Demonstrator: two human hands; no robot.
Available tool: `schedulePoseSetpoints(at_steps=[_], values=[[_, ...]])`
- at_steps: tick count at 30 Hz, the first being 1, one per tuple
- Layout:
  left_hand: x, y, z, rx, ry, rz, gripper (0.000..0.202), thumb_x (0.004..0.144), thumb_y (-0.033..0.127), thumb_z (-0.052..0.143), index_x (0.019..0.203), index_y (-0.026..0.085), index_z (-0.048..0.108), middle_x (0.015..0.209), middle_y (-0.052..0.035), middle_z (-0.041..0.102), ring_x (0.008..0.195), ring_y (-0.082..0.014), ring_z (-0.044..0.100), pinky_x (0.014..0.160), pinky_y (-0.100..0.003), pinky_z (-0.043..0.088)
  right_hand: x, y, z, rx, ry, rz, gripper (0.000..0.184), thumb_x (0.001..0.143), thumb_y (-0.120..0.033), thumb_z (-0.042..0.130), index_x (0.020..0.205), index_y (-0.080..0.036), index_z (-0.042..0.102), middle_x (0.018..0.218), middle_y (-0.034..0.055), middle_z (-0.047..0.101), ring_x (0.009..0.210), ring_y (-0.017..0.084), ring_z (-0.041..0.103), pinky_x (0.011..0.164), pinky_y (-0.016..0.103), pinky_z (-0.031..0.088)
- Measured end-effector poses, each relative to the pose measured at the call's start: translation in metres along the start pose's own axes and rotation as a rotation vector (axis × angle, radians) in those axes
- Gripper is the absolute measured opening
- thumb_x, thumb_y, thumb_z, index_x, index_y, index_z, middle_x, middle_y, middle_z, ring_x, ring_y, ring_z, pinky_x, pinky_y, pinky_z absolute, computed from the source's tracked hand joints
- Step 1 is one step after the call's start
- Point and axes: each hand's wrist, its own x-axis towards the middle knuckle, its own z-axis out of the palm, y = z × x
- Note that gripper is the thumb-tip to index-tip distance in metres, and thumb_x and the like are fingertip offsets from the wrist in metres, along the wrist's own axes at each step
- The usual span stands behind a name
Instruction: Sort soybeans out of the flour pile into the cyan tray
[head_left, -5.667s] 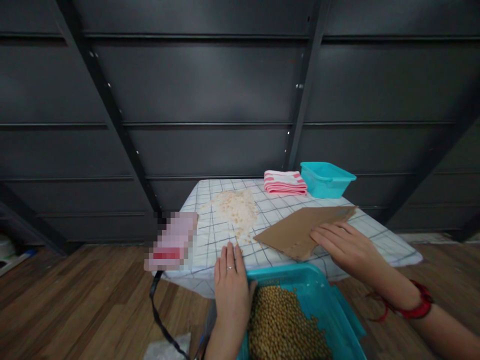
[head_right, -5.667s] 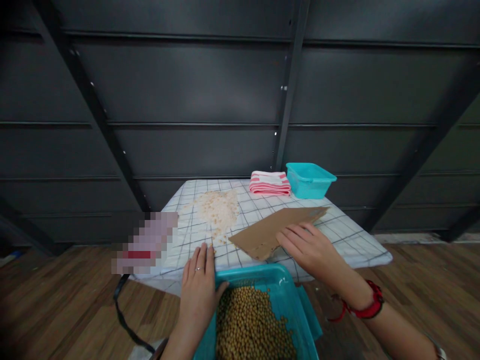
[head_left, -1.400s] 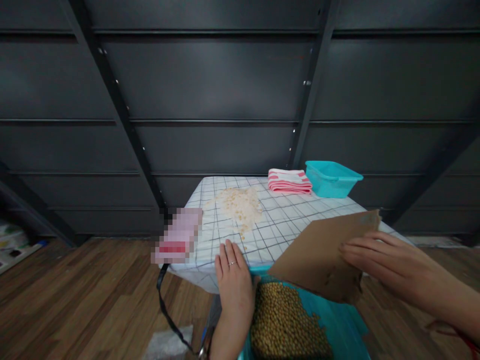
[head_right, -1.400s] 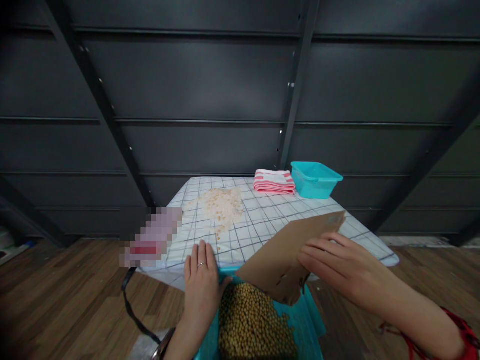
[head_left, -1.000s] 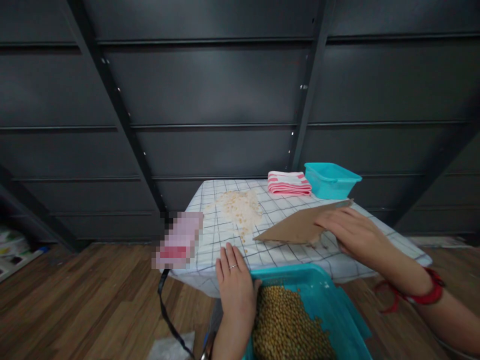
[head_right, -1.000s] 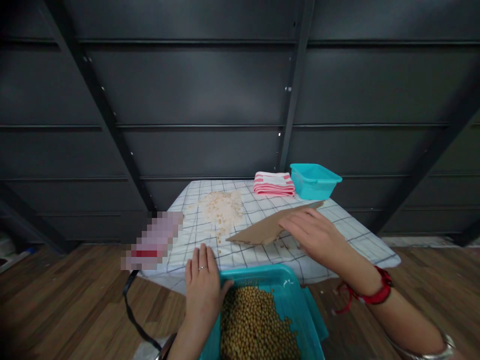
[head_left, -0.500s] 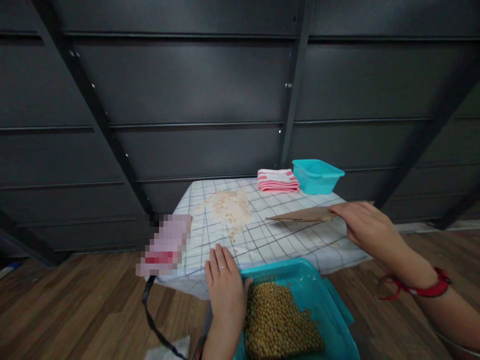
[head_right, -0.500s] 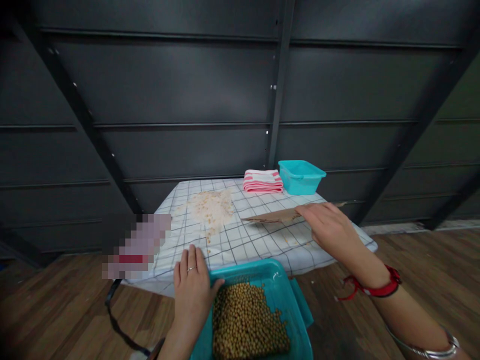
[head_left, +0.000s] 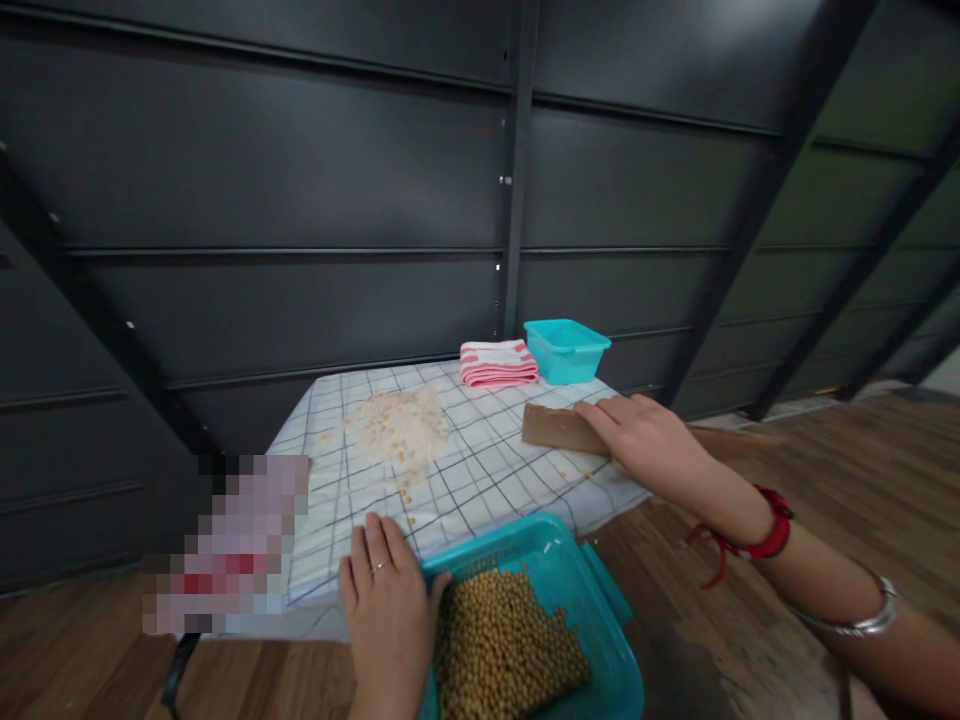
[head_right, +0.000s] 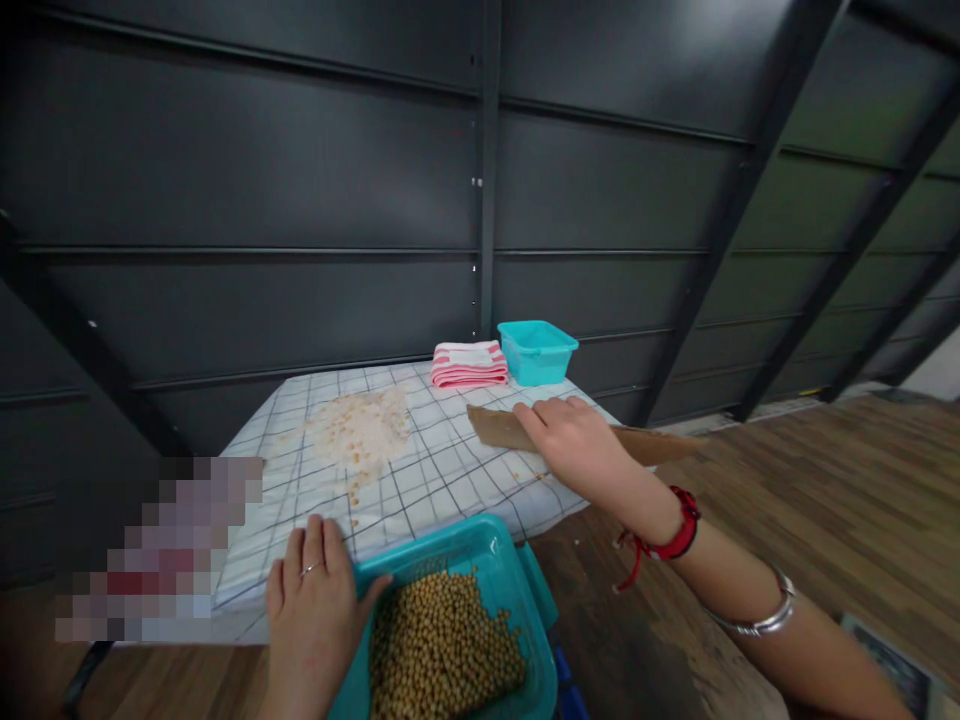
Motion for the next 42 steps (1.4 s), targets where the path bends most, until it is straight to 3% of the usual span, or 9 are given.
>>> schedulePoseSetpoints(at_steps=[5,9,16,20,27,36,42], values=[[0.000,0.000,-0.002,-0.007,-0.007,0.003,0.068,0.064,0.036,0.059,0.115,-0.006,0.045,0.124,-0.0278,0.047,0.114,-0.0378,0.041,0.092,-0.048,0.034,0.006,0.003,-0.004,0.028,0.172,-0.058,0.028,0.078,0.000,0.035,0.093,-0.011,0.055,0.071,0.0065,0.060,0.064,0.016,0.052,0.059,0.029,0.037],[-0.001,-0.001,-0.002,-0.026,0.008,0.002,0.067,0.066,0.035,0.056,0.116,-0.007,0.043,0.123,-0.0282,0.047,0.115,-0.0384,0.039,0.093,-0.049,0.033,-0.018,0.025,-0.010,0.145,0.320,-0.095,0.030,0.077,0.003,0.031,0.093,-0.012,0.051,0.075,0.0075,0.061,0.071,0.016,0.054,0.063,0.029,0.041],[-0.004,-0.001,0.002,-0.071,0.021,0.011,0.065,0.069,0.035,0.048,0.118,-0.008,0.039,0.125,-0.0293,0.043,0.118,-0.0397,0.034,0.095,-0.050,0.029,-0.105,0.045,-0.012,0.208,0.251,-0.124,0.023,0.086,-0.007,0.031,0.093,-0.016,0.051,0.083,0.0083,0.063,0.079,0.016,0.057,0.070,0.032,0.044],[-0.004,0.000,0.003,-0.093,0.036,0.029,0.063,0.074,0.037,0.038,0.120,-0.007,0.035,0.126,-0.0290,0.042,0.121,-0.0386,0.031,0.096,-0.051,0.028,-0.125,0.040,-0.005,0.219,0.227,-0.095,0.023,0.087,-0.008,0.032,0.095,-0.017,0.052,0.085,0.0082,0.064,0.082,0.016,0.057,0.072,0.034,0.045],[-0.005,-0.002,0.006,-0.115,0.044,0.011,0.061,0.075,0.036,0.034,0.118,-0.007,0.038,0.125,-0.0295,0.042,0.121,-0.0388,0.031,0.096,-0.052,0.029,-0.100,0.025,0.014,0.255,0.280,-0.085,0.025,0.088,-0.010,0.029,0.093,-0.016,0.053,0.081,0.0078,0.065,0.078,0.015,0.058,0.069,0.032,0.046],[-0.002,0.001,-0.002,-0.052,0.011,-0.002,0.066,0.068,0.034,0.053,0.116,-0.009,0.042,0.124,-0.0292,0.046,0.116,-0.0400,0.037,0.094,-0.050,0.031,-0.039,-0.002,0.041,0.352,0.399,-0.223,0.022,0.086,-0.007,0.035,0.085,-0.013,0.056,0.080,0.0069,0.065,0.080,0.014,0.057,0.070,0.030,0.045],[0.000,-0.001,-0.004,-0.044,-0.037,-0.002,0.065,0.068,0.034,0.055,0.116,-0.007,0.043,0.125,-0.0294,0.045,0.116,-0.0388,0.040,0.094,-0.049,0.033,-0.007,-0.021,0.063,0.444,0.524,-0.305,0.017,0.085,-0.009,0.040,0.088,-0.015,0.055,0.082,0.0056,0.066,0.083,0.014,0.057,0.068,0.031,0.046]])
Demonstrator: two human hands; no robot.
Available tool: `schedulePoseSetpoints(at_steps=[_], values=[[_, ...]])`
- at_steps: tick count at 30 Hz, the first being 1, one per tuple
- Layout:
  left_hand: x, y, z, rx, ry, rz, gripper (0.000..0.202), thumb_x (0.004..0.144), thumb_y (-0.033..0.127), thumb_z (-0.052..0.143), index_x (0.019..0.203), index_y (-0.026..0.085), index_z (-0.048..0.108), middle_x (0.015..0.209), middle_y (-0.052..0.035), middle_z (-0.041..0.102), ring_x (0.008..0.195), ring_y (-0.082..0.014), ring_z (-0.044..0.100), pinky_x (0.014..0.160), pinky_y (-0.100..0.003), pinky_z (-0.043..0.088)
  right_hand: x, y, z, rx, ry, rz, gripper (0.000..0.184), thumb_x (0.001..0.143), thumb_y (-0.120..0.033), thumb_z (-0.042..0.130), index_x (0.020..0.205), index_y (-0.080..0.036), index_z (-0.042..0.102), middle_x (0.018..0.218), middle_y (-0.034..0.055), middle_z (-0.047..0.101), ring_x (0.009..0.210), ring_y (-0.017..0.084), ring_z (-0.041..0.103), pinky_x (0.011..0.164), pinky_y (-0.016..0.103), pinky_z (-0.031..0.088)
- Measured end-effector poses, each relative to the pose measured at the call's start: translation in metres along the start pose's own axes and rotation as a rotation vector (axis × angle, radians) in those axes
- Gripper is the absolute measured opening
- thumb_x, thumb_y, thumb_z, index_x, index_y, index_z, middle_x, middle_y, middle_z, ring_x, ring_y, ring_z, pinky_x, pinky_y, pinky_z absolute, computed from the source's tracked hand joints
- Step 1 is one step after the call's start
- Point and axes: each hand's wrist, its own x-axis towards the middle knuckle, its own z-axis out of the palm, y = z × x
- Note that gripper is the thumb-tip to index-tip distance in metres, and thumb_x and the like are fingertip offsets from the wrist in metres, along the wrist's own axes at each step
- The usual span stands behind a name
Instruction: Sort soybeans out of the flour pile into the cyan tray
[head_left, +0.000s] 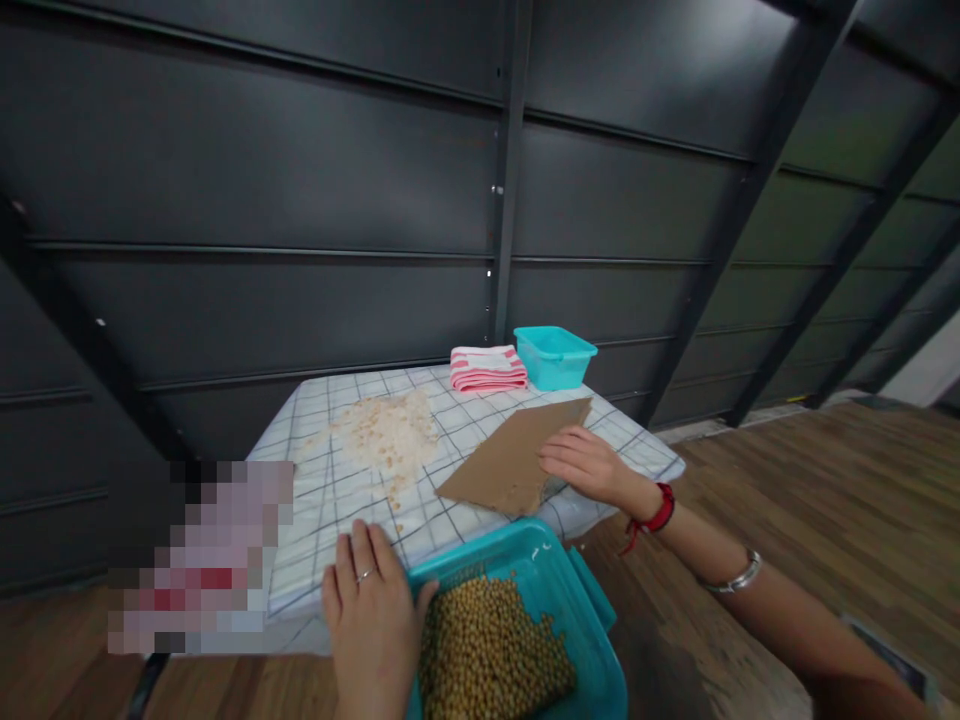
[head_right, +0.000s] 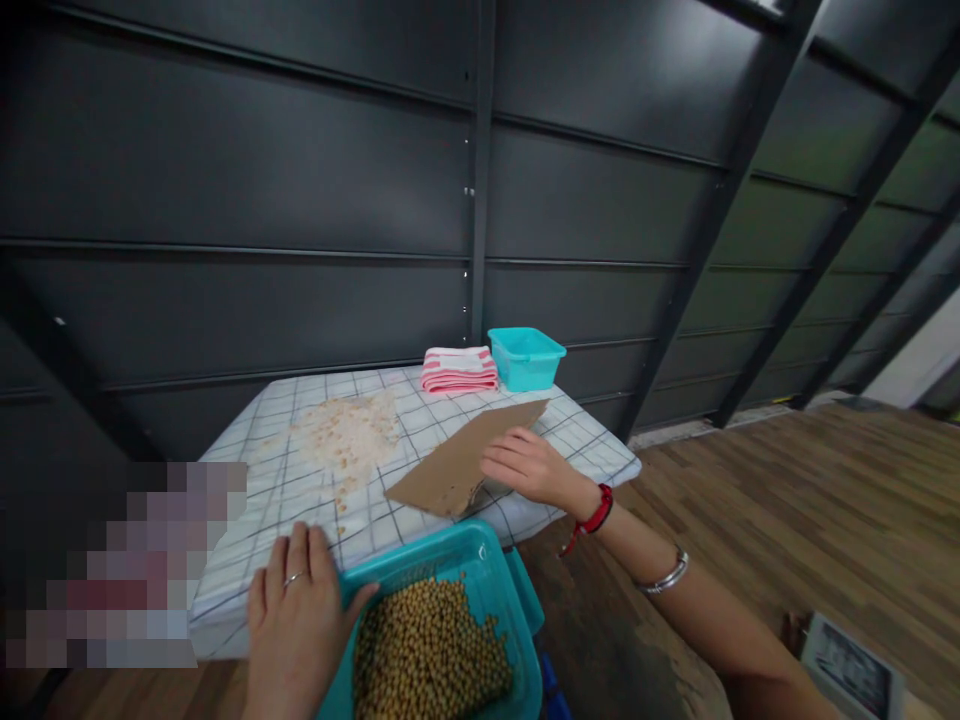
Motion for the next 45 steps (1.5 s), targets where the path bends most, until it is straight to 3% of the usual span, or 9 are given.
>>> schedulePoseSetpoints(at_steps=[6,12,14,18,24,30,35,45], values=[[0.001,-0.001,-0.001,0.009,-0.018,-0.022,0.062,0.067,0.032,0.056,0.117,-0.004,0.045,0.126,-0.0270,0.046,0.117,-0.0375,0.040,0.095,-0.048,0.034,0.010,0.018,-0.008,-0.070,0.038,0.051,0.024,0.082,-0.004,0.035,0.093,-0.015,0.054,0.082,0.0069,0.065,0.082,0.014,0.057,0.069,0.031,0.045],[-0.001,0.000,-0.001,-0.020,-0.022,-0.026,0.063,0.067,0.031,0.057,0.118,-0.005,0.044,0.127,-0.0287,0.044,0.119,-0.0379,0.038,0.094,-0.050,0.034,0.023,0.030,-0.006,-0.273,-0.214,0.171,0.029,0.081,-0.002,0.034,0.092,-0.016,0.057,0.077,0.0050,0.063,0.071,0.014,0.054,0.063,0.029,0.039],[0.000,-0.001,-0.001,-0.022,-0.020,-0.024,0.064,0.066,0.031,0.058,0.118,-0.005,0.045,0.126,-0.0287,0.045,0.118,-0.0383,0.039,0.094,-0.050,0.034,0.026,0.027,-0.001,-0.273,-0.278,0.171,0.029,0.081,-0.003,0.034,0.092,-0.016,0.058,0.075,0.0043,0.062,0.069,0.014,0.053,0.062,0.028,0.038],[0.000,-0.001,-0.003,-0.012,-0.016,-0.025,0.063,0.066,0.030,0.059,0.117,-0.004,0.046,0.126,-0.0274,0.046,0.117,-0.0380,0.040,0.094,-0.049,0.035,0.028,0.015,0.000,-0.233,-0.278,0.161,0.031,0.081,-0.002,0.031,0.092,-0.014,0.058,0.074,0.0053,0.061,0.068,0.015,0.051,0.061,0.029,0.037],[0.002,0.003,-0.009,0.018,-0.063,-0.062,0.063,0.066,0.028,0.060,0.119,-0.003,0.044,0.127,-0.0269,0.044,0.118,-0.0362,0.040,0.095,-0.047,0.034,0.035,0.001,-0.017,-0.117,-0.289,0.116,0.036,0.077,0.002,0.030,0.096,-0.013,0.056,0.080,0.0062,0.062,0.072,0.015,0.052,0.065,0.029,0.039],[0.002,0.004,-0.009,0.016,-0.065,-0.068,0.067,0.065,0.030,0.061,0.119,-0.005,0.043,0.127,-0.0278,0.044,0.118,-0.0376,0.040,0.095,-0.048,0.034,0.039,0.007,-0.025,-0.239,-0.295,0.142,0.038,0.073,0.005,0.030,0.095,-0.012,0.056,0.077,0.0071,0.062,0.070,0.016,0.053,0.065,0.030,0.040],[0.001,0.004,-0.008,0.018,-0.057,-0.065,0.066,0.066,0.029,0.060,0.120,-0.005,0.042,0.128,-0.0277,0.043,0.118,-0.0376,0.039,0.095,-0.048,0.033,0.039,0.003,-0.030,-0.210,-0.331,0.121,0.035,0.076,0.003,0.030,0.094,-0.012,0.057,0.076,0.0074,0.062,0.068,0.015,0.053,0.063,0.029,0.040],[0.003,0.005,-0.010,0.015,-0.097,-0.074,0.068,0.067,0.031,0.060,0.121,-0.005,0.041,0.129,-0.0269,0.042,0.119,-0.0383,0.037,0.096,-0.048,0.033,0.046,-0.024,-0.059,-0.064,-0.318,0.114,0.028,0.082,-0.002,0.031,0.091,-0.014,0.055,0.073,0.0052,0.061,0.067,0.015,0.051,0.061,0.028,0.039]])
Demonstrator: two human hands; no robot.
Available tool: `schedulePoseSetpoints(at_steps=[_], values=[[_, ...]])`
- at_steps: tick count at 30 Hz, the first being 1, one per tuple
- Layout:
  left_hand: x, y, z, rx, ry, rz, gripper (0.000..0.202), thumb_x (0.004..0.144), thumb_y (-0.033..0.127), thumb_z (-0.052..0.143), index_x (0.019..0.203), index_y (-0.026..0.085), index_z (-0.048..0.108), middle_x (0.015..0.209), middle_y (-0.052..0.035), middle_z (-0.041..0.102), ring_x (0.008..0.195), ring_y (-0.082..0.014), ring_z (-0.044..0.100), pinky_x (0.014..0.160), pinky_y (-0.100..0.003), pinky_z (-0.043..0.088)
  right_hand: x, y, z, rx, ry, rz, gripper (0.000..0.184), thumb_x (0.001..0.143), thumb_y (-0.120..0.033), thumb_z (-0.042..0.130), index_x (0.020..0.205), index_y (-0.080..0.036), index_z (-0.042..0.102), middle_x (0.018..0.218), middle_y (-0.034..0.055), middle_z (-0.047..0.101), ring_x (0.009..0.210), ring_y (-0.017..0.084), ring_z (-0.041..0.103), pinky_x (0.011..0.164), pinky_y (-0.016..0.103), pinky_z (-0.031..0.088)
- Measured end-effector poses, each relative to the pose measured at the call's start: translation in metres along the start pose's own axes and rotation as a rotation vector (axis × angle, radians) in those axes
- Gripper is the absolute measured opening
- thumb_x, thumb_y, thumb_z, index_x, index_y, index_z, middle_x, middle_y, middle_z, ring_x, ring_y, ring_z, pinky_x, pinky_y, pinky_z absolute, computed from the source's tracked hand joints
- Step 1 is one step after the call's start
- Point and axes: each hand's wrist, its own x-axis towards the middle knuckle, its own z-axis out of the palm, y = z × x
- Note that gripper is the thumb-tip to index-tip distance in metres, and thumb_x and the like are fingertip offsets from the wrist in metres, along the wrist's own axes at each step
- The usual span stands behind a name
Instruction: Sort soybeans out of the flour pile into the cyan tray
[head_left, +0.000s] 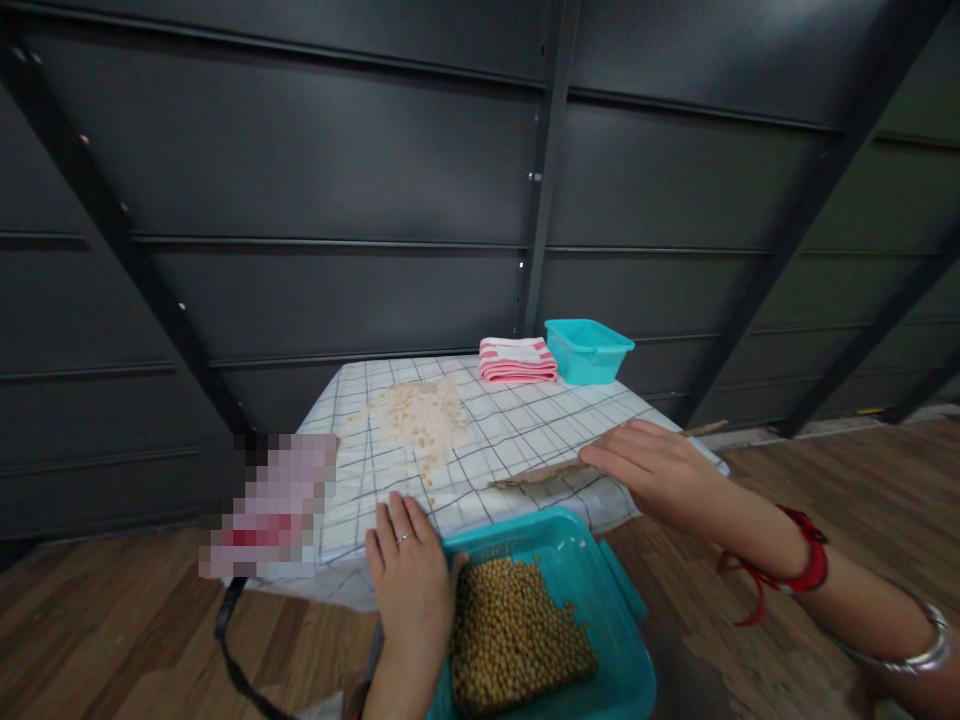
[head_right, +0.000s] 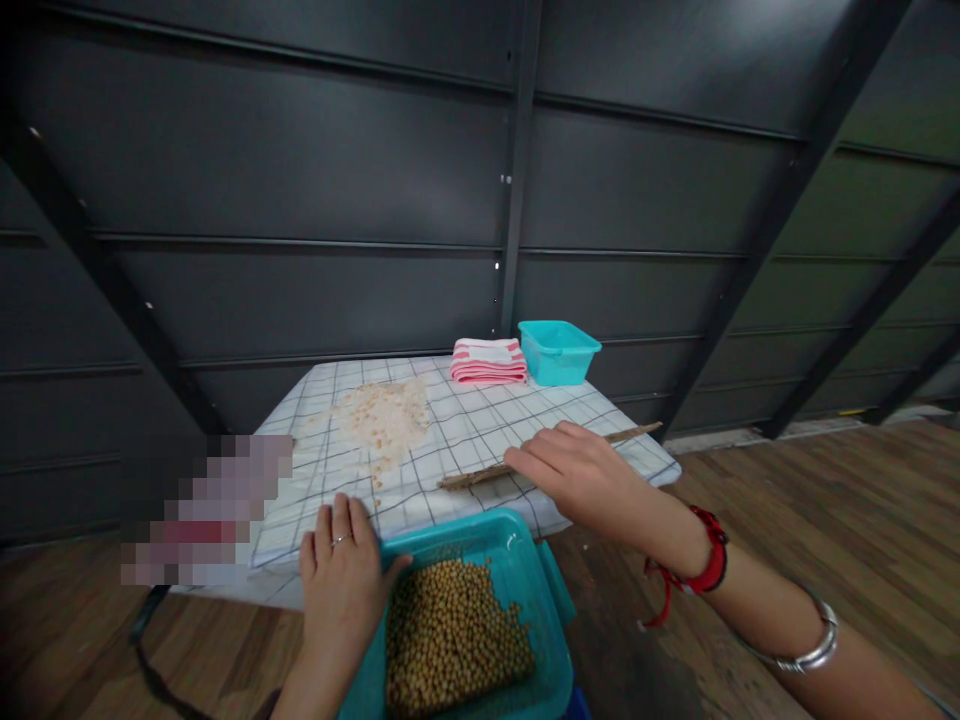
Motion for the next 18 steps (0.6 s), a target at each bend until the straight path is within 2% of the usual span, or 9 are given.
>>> schedulePoseSetpoints(at_steps=[4,10,18], values=[[0.000,0.000,-0.001,0.012,-0.009,0.001,0.069,0.067,0.032,0.060,0.121,-0.005,0.040,0.129,-0.0269,0.041,0.120,-0.0373,0.038,0.096,-0.047,0.033,0.000,-0.009,-0.013,0.077,-0.014,-0.004,0.028,0.081,-0.002,0.031,0.091,-0.016,0.053,0.073,0.0039,0.060,0.066,0.013,0.051,0.061,0.027,0.039],[-0.002,-0.001,-0.001,0.032,-0.008,-0.002,0.070,0.066,0.033,0.061,0.121,-0.004,0.041,0.129,-0.0259,0.042,0.119,-0.0364,0.039,0.096,-0.046,0.034,0.005,-0.012,-0.030,0.123,0.037,0.000,0.026,0.082,-0.003,0.030,0.090,-0.016,0.051,0.069,0.0025,0.059,0.063,0.013,0.052,0.060,0.026,0.039],[-0.002,-0.001,0.001,0.032,0.057,-0.003,0.069,0.063,0.033,0.064,0.118,-0.003,0.045,0.126,-0.0247,0.046,0.116,-0.0363,0.042,0.094,-0.046,0.035,0.002,-0.007,-0.023,-0.033,0.032,-0.007,0.028,0.081,0.000,0.030,0.092,-0.014,0.052,0.072,0.0041,0.061,0.065,0.014,0.052,0.061,0.027,0.041]])
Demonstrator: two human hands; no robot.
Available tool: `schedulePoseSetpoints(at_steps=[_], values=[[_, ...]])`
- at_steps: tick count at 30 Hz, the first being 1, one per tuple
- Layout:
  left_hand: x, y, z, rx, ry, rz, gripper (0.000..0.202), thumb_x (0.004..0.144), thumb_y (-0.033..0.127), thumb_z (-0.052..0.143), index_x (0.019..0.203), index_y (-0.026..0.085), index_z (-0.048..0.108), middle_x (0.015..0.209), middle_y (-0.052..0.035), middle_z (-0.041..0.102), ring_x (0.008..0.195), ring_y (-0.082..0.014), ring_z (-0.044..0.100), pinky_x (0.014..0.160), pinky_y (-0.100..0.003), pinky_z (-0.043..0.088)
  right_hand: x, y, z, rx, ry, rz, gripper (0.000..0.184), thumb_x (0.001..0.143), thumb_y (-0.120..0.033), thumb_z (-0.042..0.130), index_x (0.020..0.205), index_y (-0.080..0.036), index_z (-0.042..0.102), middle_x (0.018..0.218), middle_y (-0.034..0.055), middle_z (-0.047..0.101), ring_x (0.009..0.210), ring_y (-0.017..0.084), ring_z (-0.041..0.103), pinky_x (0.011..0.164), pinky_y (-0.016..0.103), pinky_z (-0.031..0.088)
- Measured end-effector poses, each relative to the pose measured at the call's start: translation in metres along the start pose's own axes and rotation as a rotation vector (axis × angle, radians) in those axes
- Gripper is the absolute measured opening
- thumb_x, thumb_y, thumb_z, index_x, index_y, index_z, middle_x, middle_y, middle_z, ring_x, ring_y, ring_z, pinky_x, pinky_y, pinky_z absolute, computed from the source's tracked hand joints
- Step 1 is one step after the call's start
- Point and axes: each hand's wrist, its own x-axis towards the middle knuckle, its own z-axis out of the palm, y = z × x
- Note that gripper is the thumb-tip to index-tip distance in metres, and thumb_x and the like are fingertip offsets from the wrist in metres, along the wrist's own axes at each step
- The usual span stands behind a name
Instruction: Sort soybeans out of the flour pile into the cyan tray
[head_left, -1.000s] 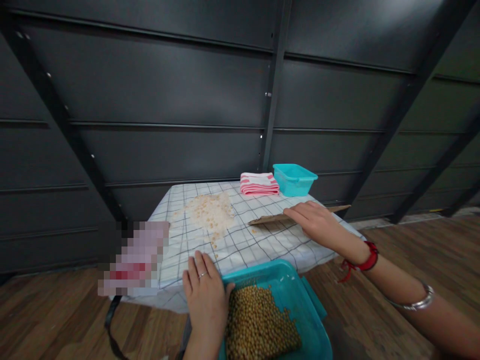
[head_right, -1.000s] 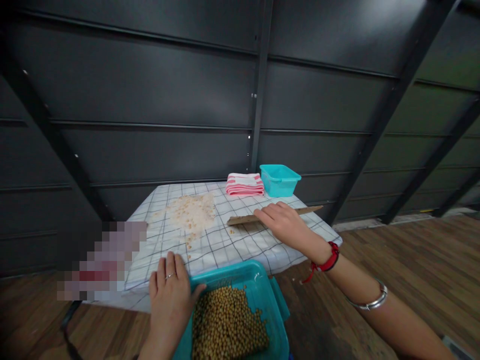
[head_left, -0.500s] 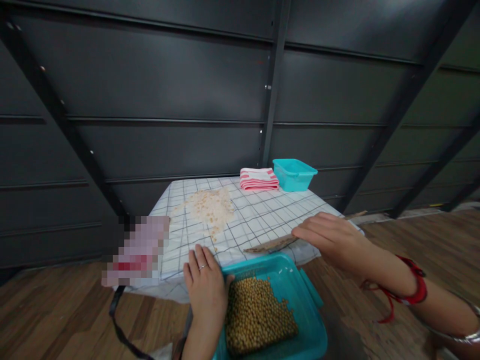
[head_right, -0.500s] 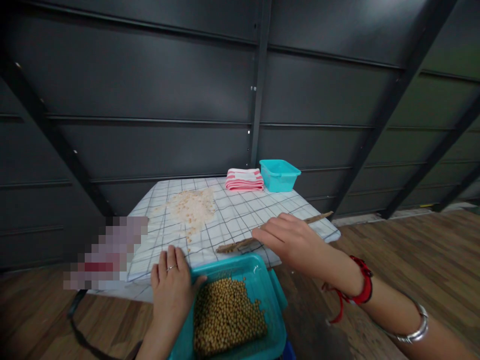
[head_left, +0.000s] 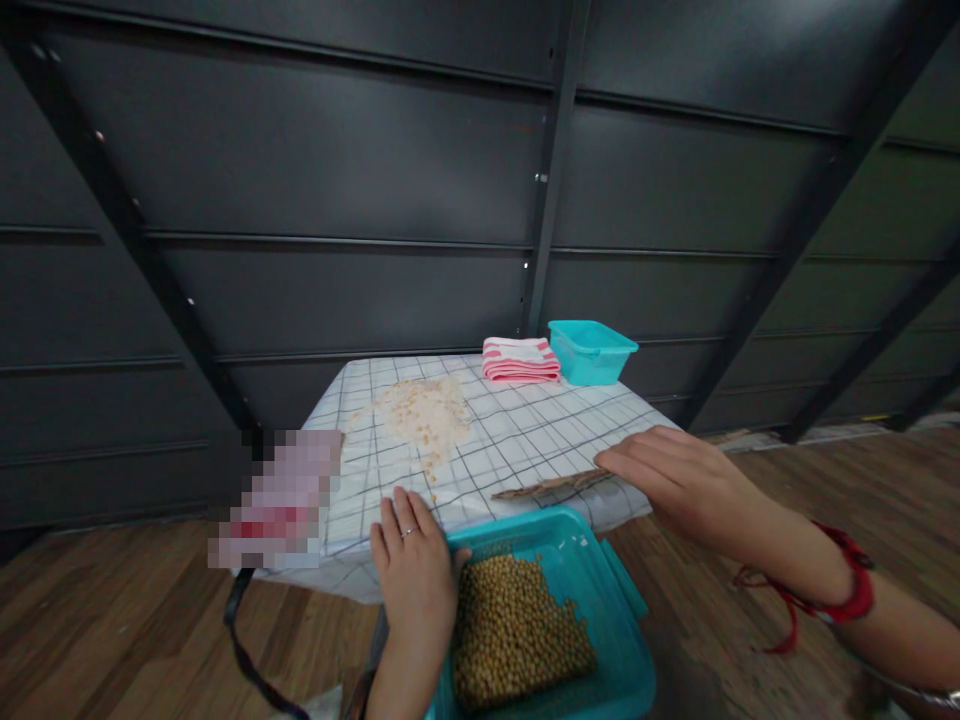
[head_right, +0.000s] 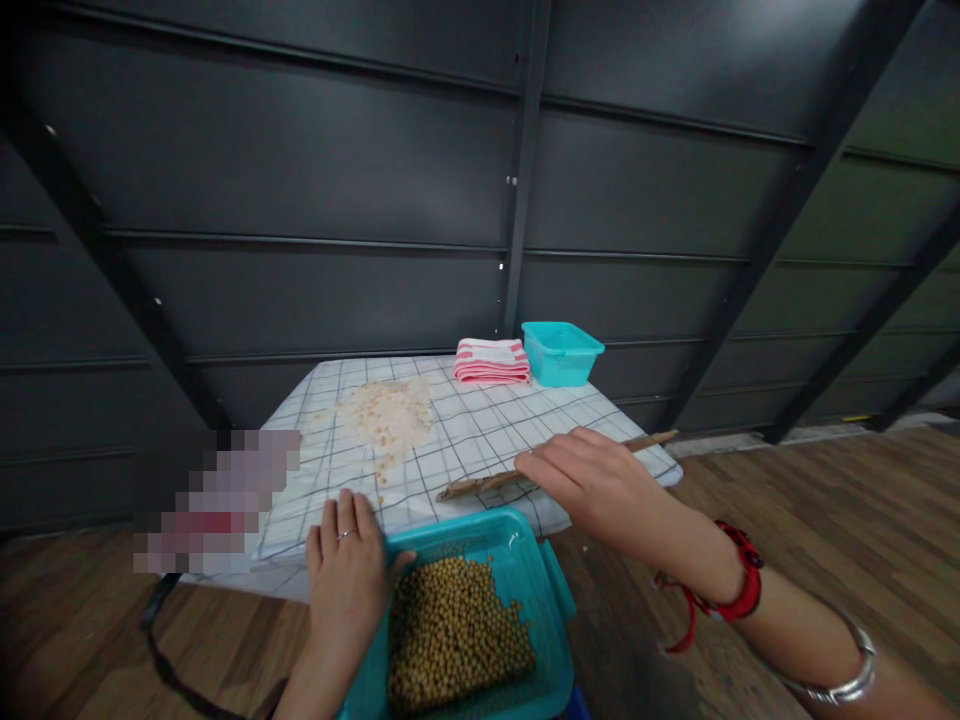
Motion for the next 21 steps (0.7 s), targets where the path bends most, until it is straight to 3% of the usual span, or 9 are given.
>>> schedulePoseSetpoints(at_steps=[5,11,21], values=[[-0.001,-0.001,0.003,-0.006,0.014,-0.002,0.069,0.062,0.032,0.065,0.119,-0.003,0.044,0.126,-0.0244,0.046,0.117,-0.0363,0.041,0.094,-0.046,0.035,0.004,0.003,0.015,-0.035,0.014,-0.023,0.025,0.082,-0.002,0.033,0.092,-0.013,0.053,0.073,0.0052,0.061,0.066,0.015,0.052,0.060,0.028,0.040],[0.000,0.000,0.001,-0.026,-0.013,-0.017,0.071,0.061,0.031,0.065,0.120,-0.002,0.043,0.128,-0.0238,0.045,0.118,-0.0361,0.040,0.096,-0.046,0.035,0.019,-0.001,0.049,0.041,0.189,-0.096,0.021,0.083,-0.002,0.036,0.091,-0.012,0.053,0.076,0.0061,0.062,0.070,0.014,0.053,0.062,0.028,0.040],[-0.002,-0.002,-0.001,-0.139,-0.060,-0.076,0.071,0.062,0.028,0.064,0.122,-0.001,0.041,0.131,-0.0206,0.042,0.122,-0.0336,0.036,0.099,-0.045,0.032,0.054,-0.005,0.089,0.033,0.337,-0.092,0.018,0.083,-0.004,0.040,0.088,-0.010,0.056,0.076,0.0066,0.064,0.069,0.014,0.053,0.060,0.028,0.040]])
